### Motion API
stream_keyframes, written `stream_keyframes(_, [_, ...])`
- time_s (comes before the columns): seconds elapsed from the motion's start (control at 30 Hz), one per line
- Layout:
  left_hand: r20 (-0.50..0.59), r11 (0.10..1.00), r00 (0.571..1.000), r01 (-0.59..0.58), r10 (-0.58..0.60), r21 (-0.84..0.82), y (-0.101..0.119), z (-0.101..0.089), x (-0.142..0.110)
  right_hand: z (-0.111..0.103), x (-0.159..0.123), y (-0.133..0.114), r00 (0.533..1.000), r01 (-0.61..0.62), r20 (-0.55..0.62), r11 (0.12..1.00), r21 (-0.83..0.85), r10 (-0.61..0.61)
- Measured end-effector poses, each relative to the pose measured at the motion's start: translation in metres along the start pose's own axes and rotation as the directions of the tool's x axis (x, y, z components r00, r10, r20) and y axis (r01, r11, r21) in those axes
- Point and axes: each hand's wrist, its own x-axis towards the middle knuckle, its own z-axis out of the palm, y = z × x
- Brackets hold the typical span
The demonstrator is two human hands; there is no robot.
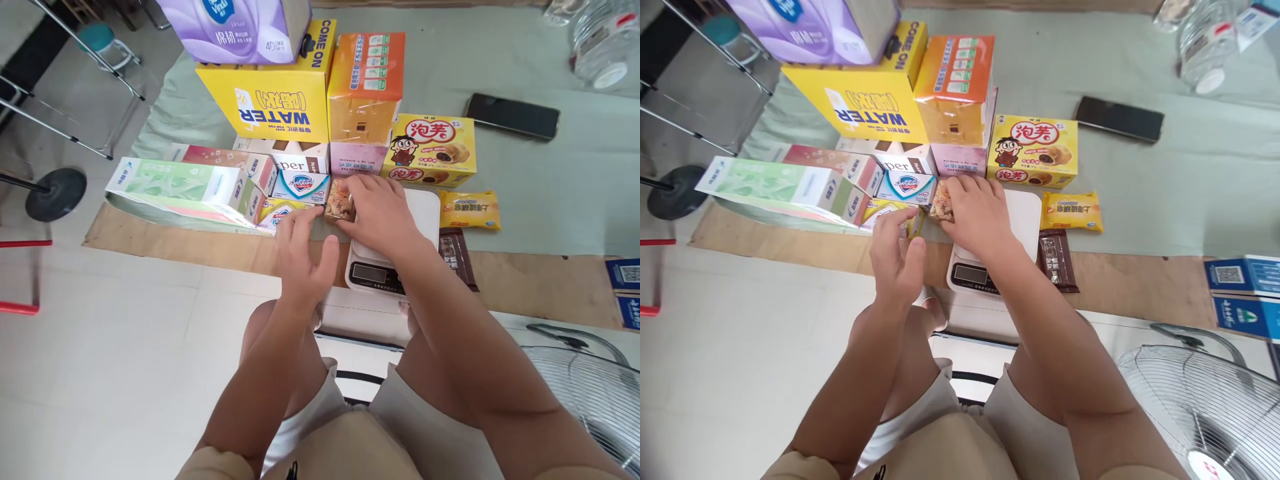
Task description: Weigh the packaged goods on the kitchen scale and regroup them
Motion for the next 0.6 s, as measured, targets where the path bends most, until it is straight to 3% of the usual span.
stream_keyframes(0.17, [-0.022, 1.000, 1.000, -0.009, 0.009, -0.019, 0.005, -0.001, -0.001, 0.001, 0.000, 0.001, 1.000, 0.004, -0.008, 1.000, 0.010, -0.004])
stream_keyframes(0.23, [-0.109, 0.996, 0.992, -0.075, 0.069, -0.051, 0.007, -0.002, -0.002, 0.000, -0.001, -0.002, 0.999, 0.006, -0.038, 1.000, -0.004, -0.006])
stream_keyframes(0.37, [-0.294, 0.974, 0.936, -0.221, 0.195, -0.057, 0.013, -0.005, -0.005, -0.011, -0.007, -0.004, 0.985, -0.017, -0.173, 1.000, 0.025, 0.021])
stream_keyframes(0.5, [-0.241, 0.979, 0.949, -0.201, 0.201, 0.024, 0.017, -0.002, -0.006, -0.028, -0.024, 0.018, 0.952, 0.025, -0.305, 0.997, 0.073, -0.002])
stream_keyframes(0.6, [-0.154, 0.970, 0.964, -0.229, 0.216, -0.076, 0.022, 0.004, -0.005, -0.029, -0.049, 0.049, 0.912, 0.094, -0.404, 0.995, 0.034, -0.073])
